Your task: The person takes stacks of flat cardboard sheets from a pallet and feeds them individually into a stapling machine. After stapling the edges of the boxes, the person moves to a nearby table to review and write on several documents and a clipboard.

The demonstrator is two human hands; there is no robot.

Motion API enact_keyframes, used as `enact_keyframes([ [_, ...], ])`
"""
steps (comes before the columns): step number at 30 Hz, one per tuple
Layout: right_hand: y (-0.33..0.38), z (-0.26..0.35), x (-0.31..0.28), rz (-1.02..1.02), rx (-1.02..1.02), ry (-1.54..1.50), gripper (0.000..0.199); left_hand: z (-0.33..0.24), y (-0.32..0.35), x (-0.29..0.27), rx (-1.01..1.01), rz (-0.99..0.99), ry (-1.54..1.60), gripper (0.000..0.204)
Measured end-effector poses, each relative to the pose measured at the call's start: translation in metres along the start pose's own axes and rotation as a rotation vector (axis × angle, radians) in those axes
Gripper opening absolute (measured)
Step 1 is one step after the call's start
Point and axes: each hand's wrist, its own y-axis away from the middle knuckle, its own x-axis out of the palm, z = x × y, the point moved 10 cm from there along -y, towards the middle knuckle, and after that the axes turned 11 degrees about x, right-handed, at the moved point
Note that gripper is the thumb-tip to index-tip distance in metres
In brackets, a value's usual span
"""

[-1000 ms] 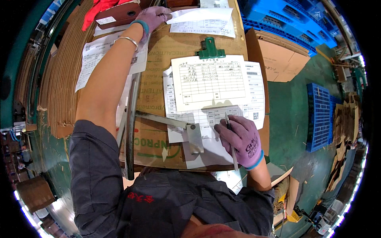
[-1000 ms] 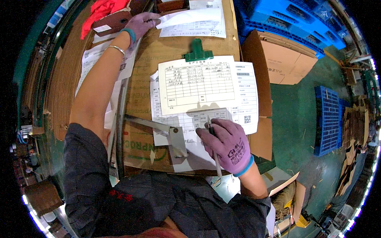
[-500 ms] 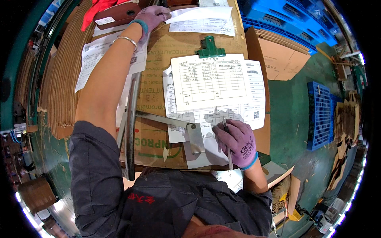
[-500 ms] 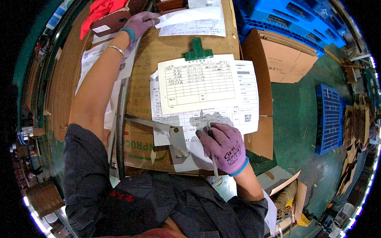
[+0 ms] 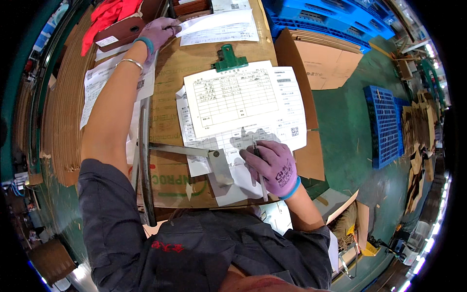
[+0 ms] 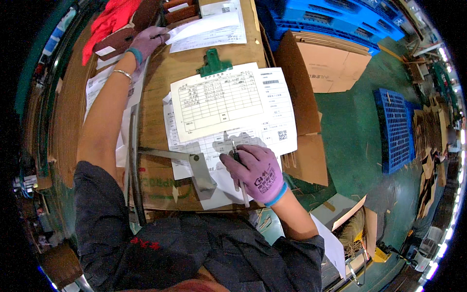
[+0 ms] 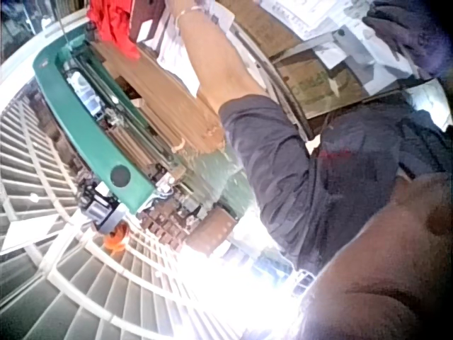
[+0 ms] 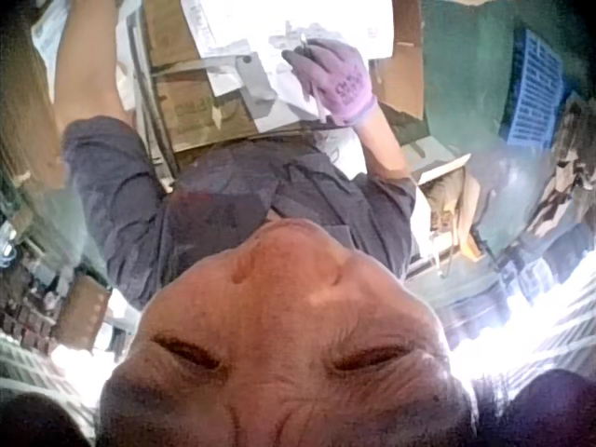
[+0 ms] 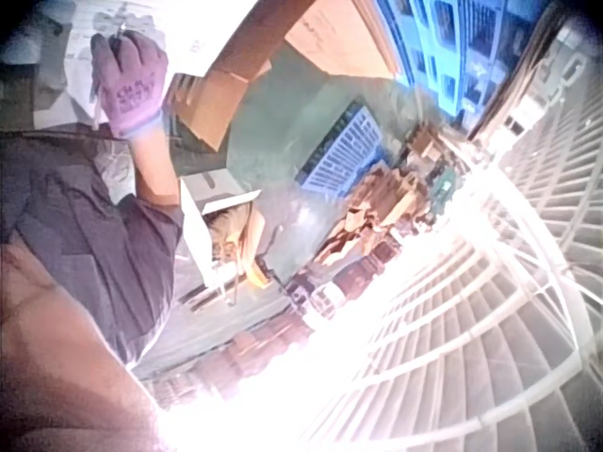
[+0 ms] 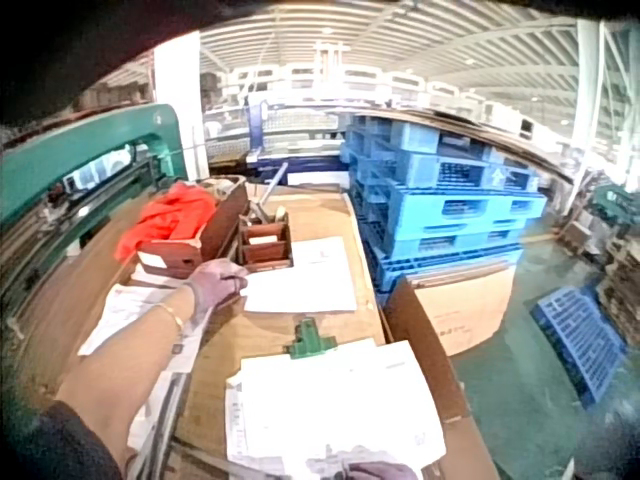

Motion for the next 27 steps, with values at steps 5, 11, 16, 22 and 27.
enact_keyframes([
  [5,0.004,-0.002,0.003,-0.011,0.012,-0.009,0.045,-0.008,0.002,0.001,0.012,0.02,0.007,0.039],
  [11,0.006,-0.002,0.002,-0.025,-0.004,-0.005,0.044,0.001,0.001,0.005,0.054,0.023,-0.015,0.035],
  [16,0.006,-0.001,0.0,-0.033,-0.009,-0.01,0.044,-0.01,0.003,0.0,0.062,0.018,-0.02,0.035],
  [22,0.006,-0.002,0.0,-0.029,-0.006,-0.027,0.044,-0.008,0.003,0.003,0.112,-0.004,0.034,0.031],
  [27,0.004,-0.002,0.002,0.001,0.007,-0.028,0.043,-0.003,0.003,0.005,0.13,-0.036,0.045,0.027],
])
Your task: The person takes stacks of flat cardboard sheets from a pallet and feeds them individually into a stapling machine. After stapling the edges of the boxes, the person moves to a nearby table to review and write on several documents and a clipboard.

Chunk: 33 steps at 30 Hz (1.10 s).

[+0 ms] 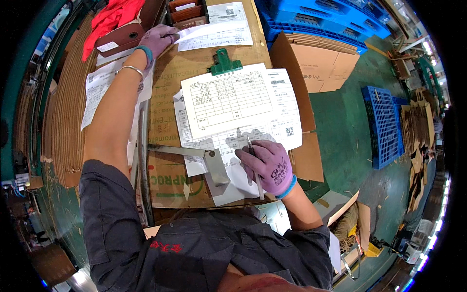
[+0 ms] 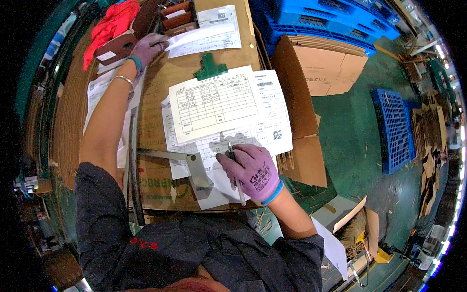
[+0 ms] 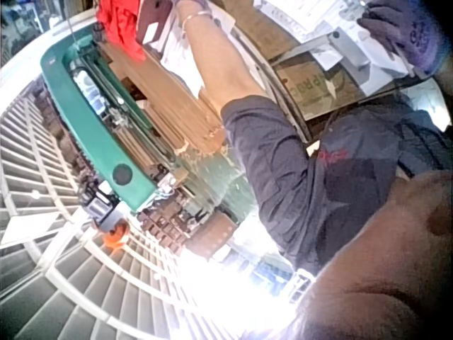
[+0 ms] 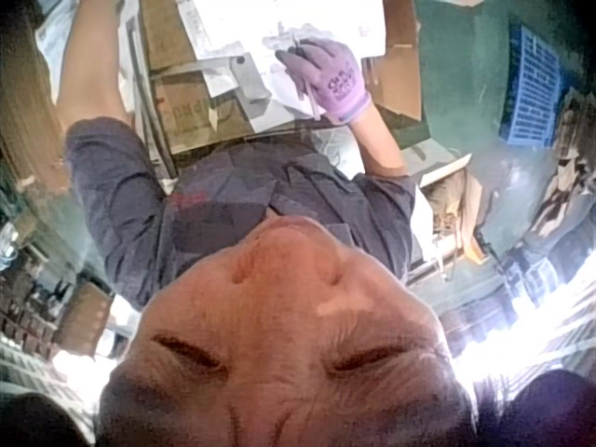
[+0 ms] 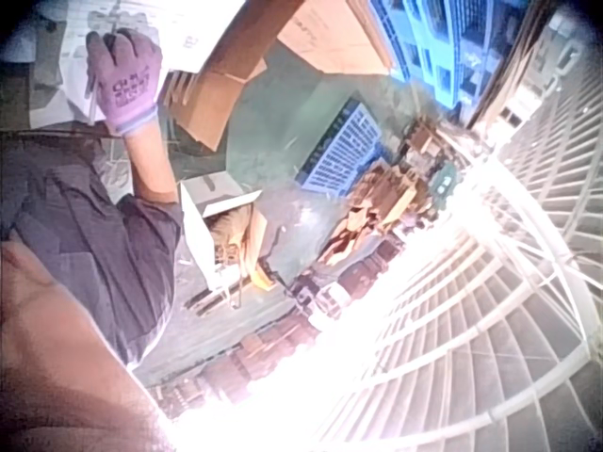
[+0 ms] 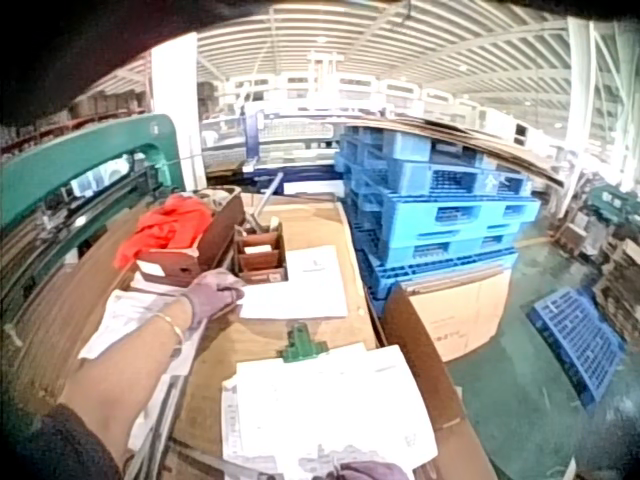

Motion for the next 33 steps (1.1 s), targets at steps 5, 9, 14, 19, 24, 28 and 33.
enact_keyframes([
  [5,-0.003,0.002,-0.003,-0.011,-0.009,0.005,0.043,-0.01,-0.001,-0.002,0.004,0.023,-0.038,0.027],
  [9,-0.003,0.001,-0.002,-0.017,-0.018,0.001,0.043,-0.01,-0.001,-0.003,-0.014,0.011,-0.066,0.028],
  [14,-0.003,0.002,-0.003,-0.033,-0.016,0.001,0.043,-0.01,0.002,-0.002,0.008,-0.011,-0.021,0.03],
  [19,-0.003,0.001,-0.003,-0.024,-0.012,-0.003,0.044,-0.007,0.002,-0.001,-0.014,-0.021,-0.018,0.028],
  [24,-0.001,0.001,-0.003,-0.031,-0.021,-0.006,0.044,-0.004,0.001,-0.001,0.025,-0.024,-0.063,0.026],
  [28,-0.003,0.001,-0.004,-0.028,-0.017,-0.012,0.044,-0.003,0.001,0.0,-0.021,-0.017,-0.06,0.028],
  [33,-0.003,0.001,-0.003,-0.032,-0.013,-0.009,0.042,-0.004,0.001,0.0,0.032,-0.03,-0.016,0.027],
])
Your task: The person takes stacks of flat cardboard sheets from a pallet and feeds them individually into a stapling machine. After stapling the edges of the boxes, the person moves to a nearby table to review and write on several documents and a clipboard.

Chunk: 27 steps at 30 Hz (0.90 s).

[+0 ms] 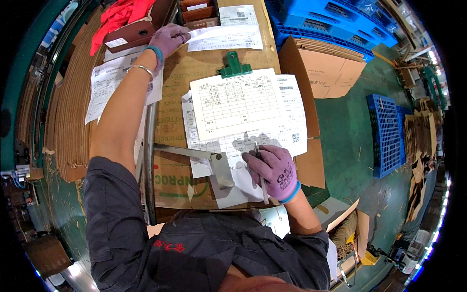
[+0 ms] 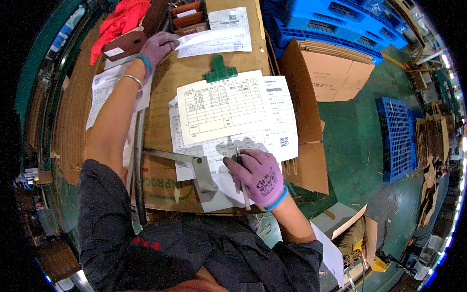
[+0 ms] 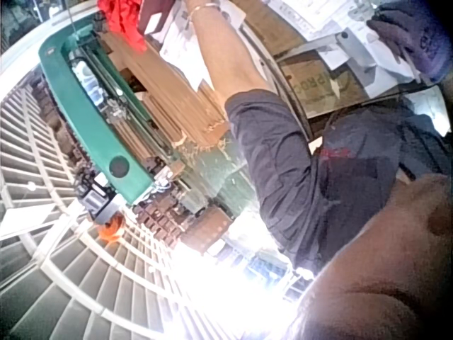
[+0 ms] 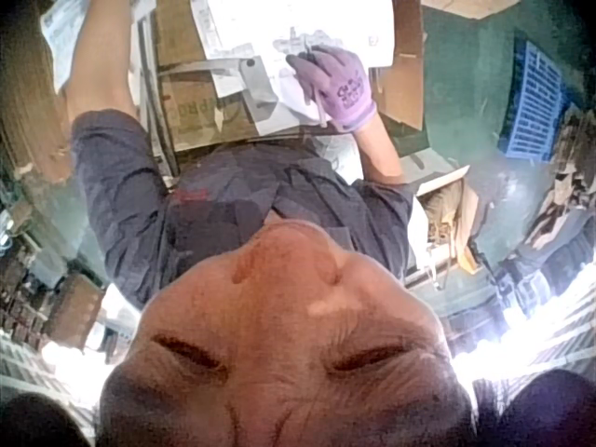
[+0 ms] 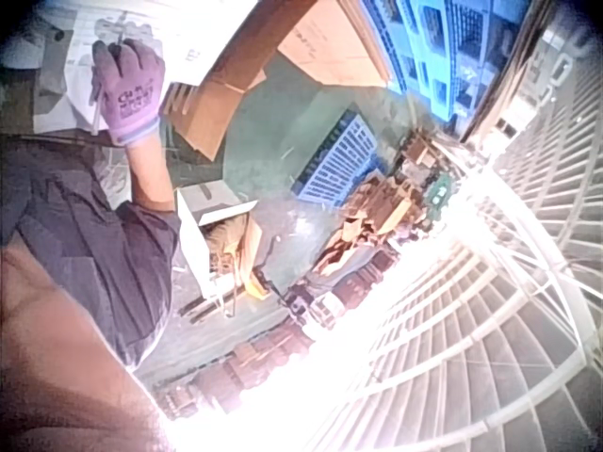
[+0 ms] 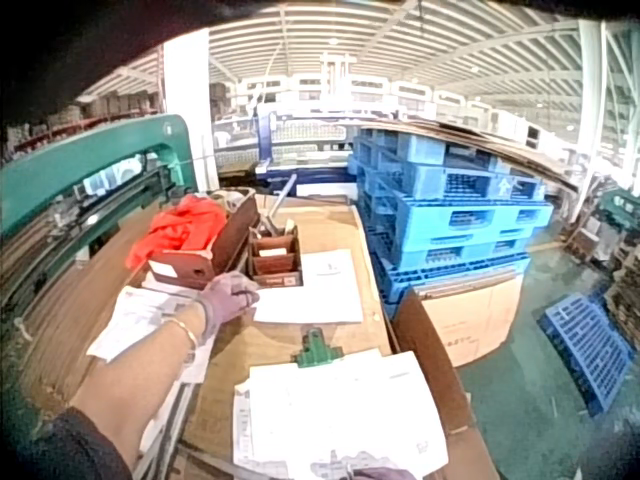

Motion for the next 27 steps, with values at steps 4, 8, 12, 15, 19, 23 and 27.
enact_keyframes([
  [4,0.0,-0.001,0.001,0.002,0.007,0.006,0.042,-0.002,0.001,0.0,-0.048,-0.016,0.05,0.026],
  [8,0.0,0.0,0.003,0.006,0.0,0.006,0.041,0.002,0.003,-0.001,-0.014,-0.03,0.045,0.025],
  [12,0.0,0.001,0.001,0.002,0.012,0.013,0.042,-0.001,0.001,0.0,-0.017,-0.031,0.04,0.023],
  [15,0.0,0.001,0.001,-0.005,0.01,0.006,0.044,-0.003,0.001,-0.005,-0.017,-0.031,0.04,0.021],
  [19,0.001,-0.001,0.004,0.024,0.023,0.008,0.045,-0.008,0.0,-0.006,-0.049,-0.043,0.065,0.021],
  [23,0.002,-0.002,0.003,0.012,0.033,0.019,0.046,-0.012,0.0,-0.009,-0.023,-0.065,0.095,0.021],
  [27,0.002,-0.001,0.004,0.019,0.031,0.01,0.045,0.005,0.002,-0.008,0.039,-0.134,0.075,0.022],
])
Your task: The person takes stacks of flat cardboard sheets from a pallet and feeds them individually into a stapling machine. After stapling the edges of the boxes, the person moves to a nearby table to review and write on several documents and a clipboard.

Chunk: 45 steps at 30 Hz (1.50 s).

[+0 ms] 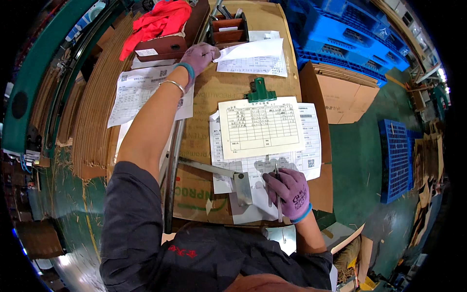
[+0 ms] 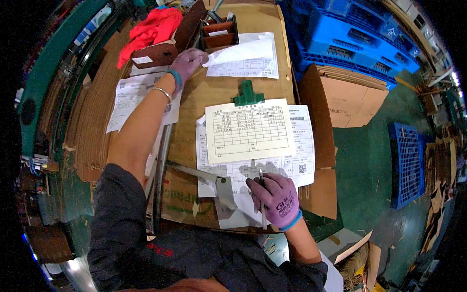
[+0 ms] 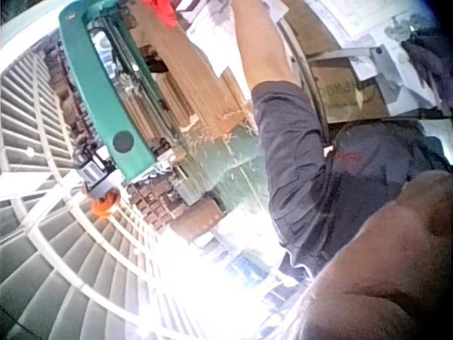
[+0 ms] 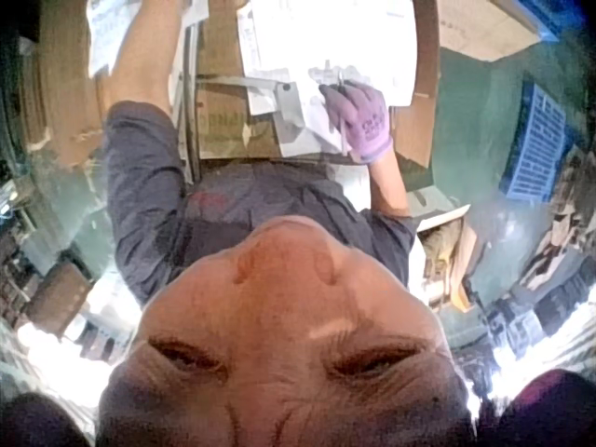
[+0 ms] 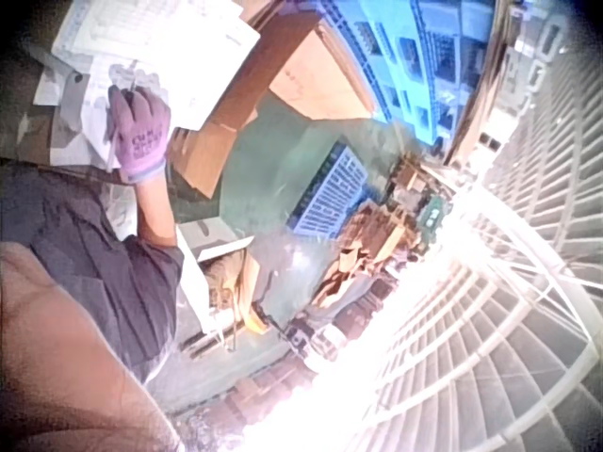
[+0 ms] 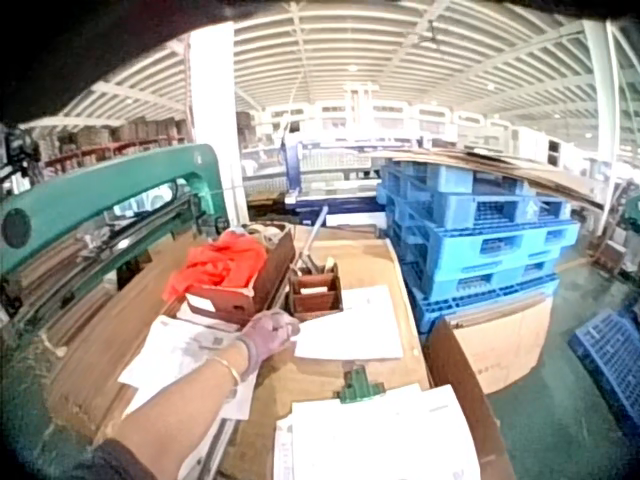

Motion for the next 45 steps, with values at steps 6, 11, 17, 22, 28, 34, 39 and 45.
enact_keyframes([
  [6,-0.002,0.001,-0.004,-0.013,0.001,-0.022,0.044,-0.004,-0.003,0.004,0.023,-0.005,-0.038,0.022],
  [11,-0.005,0.003,-0.007,-0.008,-0.015,-0.03,0.044,0.0,-0.001,0.002,0.048,0.023,-0.067,0.022],
  [17,-0.003,0.002,-0.007,-0.021,-0.019,-0.052,0.047,0.001,0.001,0.003,-0.052,0.003,0.022,0.022],
  [22,-0.003,0.002,-0.006,0.007,-0.006,-0.05,0.05,-0.006,0.001,-0.005,-0.002,-0.087,0.032,0.021],
  [28,-0.002,0.0,-0.005,-0.018,-0.015,-0.039,0.049,-0.013,0.002,-0.009,-0.128,-0.081,0.01,0.022],
  [34,-0.002,0.001,-0.006,-0.029,-0.026,-0.048,0.049,-0.011,0.004,-0.007,-0.099,-0.023,0.003,0.024],
  [39,0.0,0.0,-0.009,-0.051,-0.029,-0.053,0.049,-0.015,0.002,-0.006,-0.094,-0.064,-0.031,0.018],
  [45,-0.003,0.0,-0.008,-0.032,-0.047,-0.065,0.05,-0.026,-0.002,0.013,0.117,0.244,-0.233,0.022],
])
